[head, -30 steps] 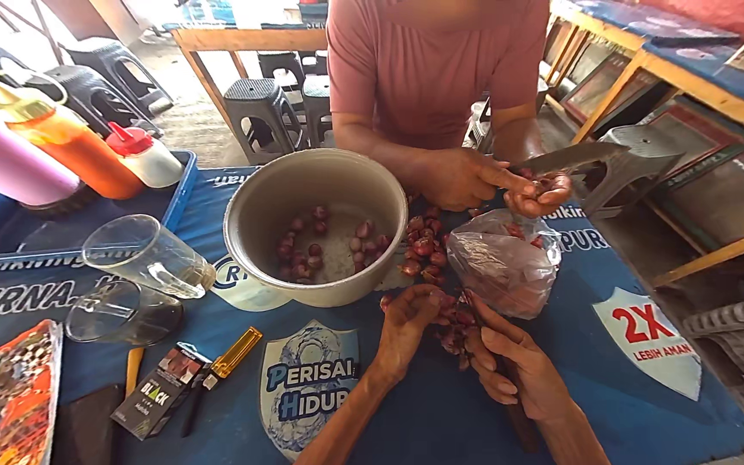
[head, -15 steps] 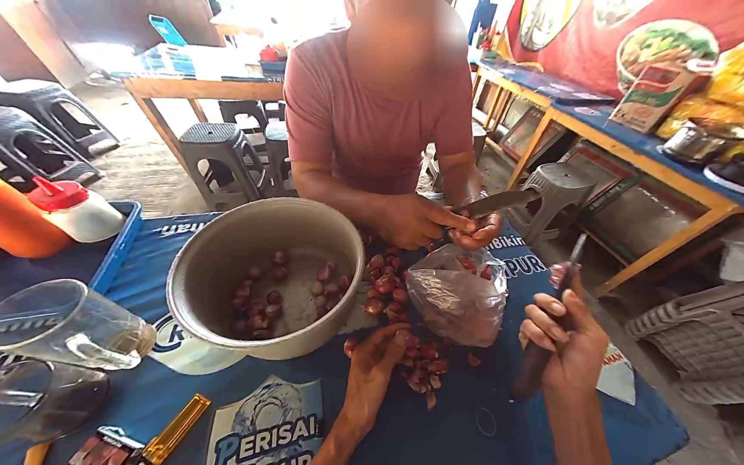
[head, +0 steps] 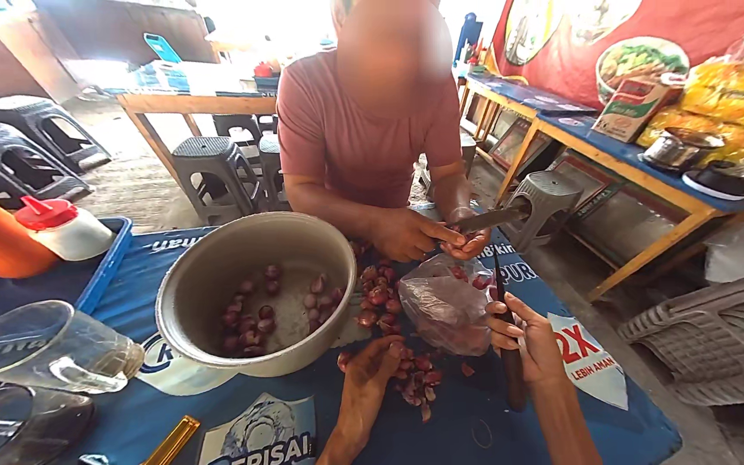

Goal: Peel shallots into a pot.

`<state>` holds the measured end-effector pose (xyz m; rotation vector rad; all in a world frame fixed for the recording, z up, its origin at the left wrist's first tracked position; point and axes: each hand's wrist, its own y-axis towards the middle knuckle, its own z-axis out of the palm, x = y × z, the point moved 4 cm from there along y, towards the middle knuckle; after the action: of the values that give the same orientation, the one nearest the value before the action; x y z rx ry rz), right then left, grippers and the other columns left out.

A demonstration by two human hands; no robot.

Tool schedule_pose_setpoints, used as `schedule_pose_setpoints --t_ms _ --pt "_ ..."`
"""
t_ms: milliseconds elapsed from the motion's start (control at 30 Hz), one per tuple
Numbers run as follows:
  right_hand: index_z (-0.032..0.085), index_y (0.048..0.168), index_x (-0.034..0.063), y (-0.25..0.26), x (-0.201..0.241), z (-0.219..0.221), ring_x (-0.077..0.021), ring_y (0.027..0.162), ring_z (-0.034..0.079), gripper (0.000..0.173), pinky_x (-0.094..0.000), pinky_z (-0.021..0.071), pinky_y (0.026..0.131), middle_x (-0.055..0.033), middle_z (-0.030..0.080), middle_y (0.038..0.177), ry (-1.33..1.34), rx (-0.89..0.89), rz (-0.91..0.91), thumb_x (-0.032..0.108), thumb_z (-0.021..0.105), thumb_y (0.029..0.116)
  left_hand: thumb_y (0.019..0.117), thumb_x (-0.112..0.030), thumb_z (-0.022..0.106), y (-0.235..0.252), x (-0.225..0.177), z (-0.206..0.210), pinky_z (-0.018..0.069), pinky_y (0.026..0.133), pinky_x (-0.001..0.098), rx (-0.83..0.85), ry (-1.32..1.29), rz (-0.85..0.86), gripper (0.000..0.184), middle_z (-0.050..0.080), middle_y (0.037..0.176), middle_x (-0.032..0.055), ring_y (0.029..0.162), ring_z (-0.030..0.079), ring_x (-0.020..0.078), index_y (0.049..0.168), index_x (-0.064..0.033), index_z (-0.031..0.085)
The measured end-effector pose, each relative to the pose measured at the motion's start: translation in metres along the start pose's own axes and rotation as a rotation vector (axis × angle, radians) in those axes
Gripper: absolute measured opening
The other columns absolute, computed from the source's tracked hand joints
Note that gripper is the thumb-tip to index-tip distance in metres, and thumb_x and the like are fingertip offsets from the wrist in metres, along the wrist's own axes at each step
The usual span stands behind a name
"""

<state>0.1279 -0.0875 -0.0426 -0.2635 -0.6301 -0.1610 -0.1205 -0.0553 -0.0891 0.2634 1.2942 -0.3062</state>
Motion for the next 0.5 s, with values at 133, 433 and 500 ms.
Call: schedule_pose_setpoints --t_ms 133,433,500 --pt "0.046 0.114 0.0116 0.0029 0.0005 -0.0062 -0.0016 0.042 0.049 0.023 -0.0136 0.0414 0.036 -0.0012 0.060 0.075 -0.037 -0.080 -0.067 0.024 0.027 0.1132 0.1028 -0.010 0.053 -0.0011 0.0005 -0.0008 0.0605 0.081 0.0296 -0.003 0.005 -0.001 0.025 0.074 0.095 0.0071 0.085 0.072 0.0145 0.120 0.0041 0.065" --pt "0.032 0.155 0.0203 0.0029 -0.0015 -0.0083 -0.0011 0.044 0.049 0.044 -0.0133 0.0402 0.037 0.0009 0.058 0.075 -0.130 0.038 -0.044 0.021 0.023 0.1123 0.1027 -0.009 0.052 -0.0009 0.0000 -0.0009 0.0607 0.079 0.0291 -0.008 0.019 0.014 0.025 0.074 0.094 0.0070 0.083 0.072 0.0143 0.119 0.0043 0.066" --pt "0.041 0.145 0.0153 0.0011 -0.0006 -0.0072 -0.0005 0.044 0.048 0.037 -0.0126 0.0398 0.037 0.0007 0.058 0.076 -0.133 -0.025 -0.033 0.023 0.024 0.1128 0.1026 -0.009 0.053 0.0001 0.0000 0.0001 0.0606 0.079 0.0286 -0.004 0.020 0.014 0.025 0.074 0.094 0.0067 0.083 0.072 0.0138 0.119 0.0041 0.066"
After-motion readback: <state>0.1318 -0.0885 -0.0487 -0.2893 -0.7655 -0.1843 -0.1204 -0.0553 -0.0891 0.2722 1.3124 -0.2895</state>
